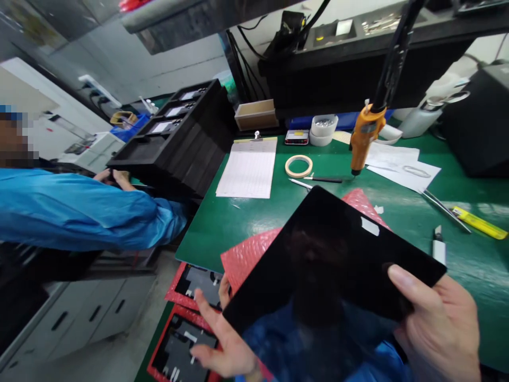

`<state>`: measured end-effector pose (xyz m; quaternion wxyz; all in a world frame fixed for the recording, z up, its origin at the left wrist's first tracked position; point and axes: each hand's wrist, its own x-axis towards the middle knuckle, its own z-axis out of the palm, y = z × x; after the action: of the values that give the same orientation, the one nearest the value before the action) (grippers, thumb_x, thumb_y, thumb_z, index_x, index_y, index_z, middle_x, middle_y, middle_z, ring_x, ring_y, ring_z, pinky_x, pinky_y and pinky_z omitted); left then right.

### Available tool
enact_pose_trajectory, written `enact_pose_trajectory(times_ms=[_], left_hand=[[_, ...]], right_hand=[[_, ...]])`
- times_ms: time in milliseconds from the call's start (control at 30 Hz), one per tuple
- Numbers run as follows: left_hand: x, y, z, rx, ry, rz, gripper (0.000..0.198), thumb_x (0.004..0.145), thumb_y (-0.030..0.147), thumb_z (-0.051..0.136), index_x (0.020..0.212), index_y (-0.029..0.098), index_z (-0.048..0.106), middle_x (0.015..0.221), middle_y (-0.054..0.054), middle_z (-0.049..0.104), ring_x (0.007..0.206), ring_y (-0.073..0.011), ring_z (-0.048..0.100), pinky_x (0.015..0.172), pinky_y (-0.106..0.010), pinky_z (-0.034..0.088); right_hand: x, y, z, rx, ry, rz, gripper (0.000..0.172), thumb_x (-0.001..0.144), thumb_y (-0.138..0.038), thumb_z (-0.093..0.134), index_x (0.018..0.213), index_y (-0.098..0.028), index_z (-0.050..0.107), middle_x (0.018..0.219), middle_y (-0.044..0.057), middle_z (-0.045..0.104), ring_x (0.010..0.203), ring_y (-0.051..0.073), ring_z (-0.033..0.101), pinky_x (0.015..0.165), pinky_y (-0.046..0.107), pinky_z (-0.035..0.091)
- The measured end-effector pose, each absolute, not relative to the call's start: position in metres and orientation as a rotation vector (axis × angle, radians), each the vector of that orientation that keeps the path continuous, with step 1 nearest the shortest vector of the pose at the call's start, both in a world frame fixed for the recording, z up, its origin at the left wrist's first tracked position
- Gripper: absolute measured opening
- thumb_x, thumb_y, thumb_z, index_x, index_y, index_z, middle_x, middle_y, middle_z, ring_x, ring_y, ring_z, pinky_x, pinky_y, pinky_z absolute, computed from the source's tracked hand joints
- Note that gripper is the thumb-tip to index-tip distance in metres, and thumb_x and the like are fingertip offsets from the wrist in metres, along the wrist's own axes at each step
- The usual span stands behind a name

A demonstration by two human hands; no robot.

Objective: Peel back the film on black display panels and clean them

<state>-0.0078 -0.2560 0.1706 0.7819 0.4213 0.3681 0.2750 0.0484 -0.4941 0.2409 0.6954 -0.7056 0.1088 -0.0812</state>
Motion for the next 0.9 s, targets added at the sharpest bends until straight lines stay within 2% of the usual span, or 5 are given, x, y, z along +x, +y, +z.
enact_pose_trajectory(times_ms=[167,267,500,633,900], left_hand=[[0.032,-0.245,0.188,0.759,0.707,0.522,0.087,0.084,0.085,0.078,0.146,0.023,0.081,0.157,-0.02,0.079,0.154,-0.0585,0.066,0.134,-0.082,0.044],[0.035,-0.243,0.196,0.718,0.435,0.215,0.081,0.091,0.083,0.078,0.143,0.021,0.085,0.135,-0.022,0.087,0.127,-0.0512,0.083,0.122,-0.078,0.058],[0.017,-0.235,0.194,0.673,0.198,-0.074,0.087,0.095,0.084,0.075,0.147,0.015,0.087,0.127,-0.023,0.091,0.12,-0.0486,0.088,0.116,-0.064,0.067],[0.009,-0.228,0.183,0.594,0.132,-0.091,0.081,0.094,0.076,0.08,0.145,0.014,0.087,0.118,-0.022,0.093,0.098,-0.0404,0.092,0.091,-0.05,0.074],[0.019,-0.213,0.215,0.722,0.068,-0.031,0.049,0.084,0.06,0.097,0.114,0.022,0.094,0.092,-0.009,0.089,0.069,-0.026,0.078,0.07,-0.039,0.067]], right_hand=[[0.043,-0.5,0.247,-1.593,0.299,-0.157,0.052,0.066,-0.067,0.103,0.102,-0.03,0.093,0.083,0.008,0.084,0.086,0.045,0.084,0.068,0.052,0.074],[0.046,-0.49,0.255,-1.584,0.37,-0.129,0.044,0.065,-0.072,0.101,0.081,-0.032,0.091,0.072,0.008,0.08,0.067,0.04,0.08,0.056,0.049,0.069],[0.052,-0.48,0.277,-1.546,0.499,-0.13,0.039,0.053,-0.07,0.103,0.056,-0.036,0.084,0.055,0.008,0.071,0.04,0.032,0.065,0.038,0.04,0.056],[0.055,-0.48,0.279,-1.538,0.489,-0.083,0.037,0.05,-0.067,0.104,0.054,-0.037,0.083,0.053,0.009,0.069,0.04,0.034,0.066,0.037,0.039,0.052],[0.045,-0.47,0.272,-1.523,0.62,0.017,0.069,0.046,-0.103,0.099,0.062,-0.037,0.086,0.066,0.007,0.079,0.06,0.036,0.074,0.054,0.042,0.064]])
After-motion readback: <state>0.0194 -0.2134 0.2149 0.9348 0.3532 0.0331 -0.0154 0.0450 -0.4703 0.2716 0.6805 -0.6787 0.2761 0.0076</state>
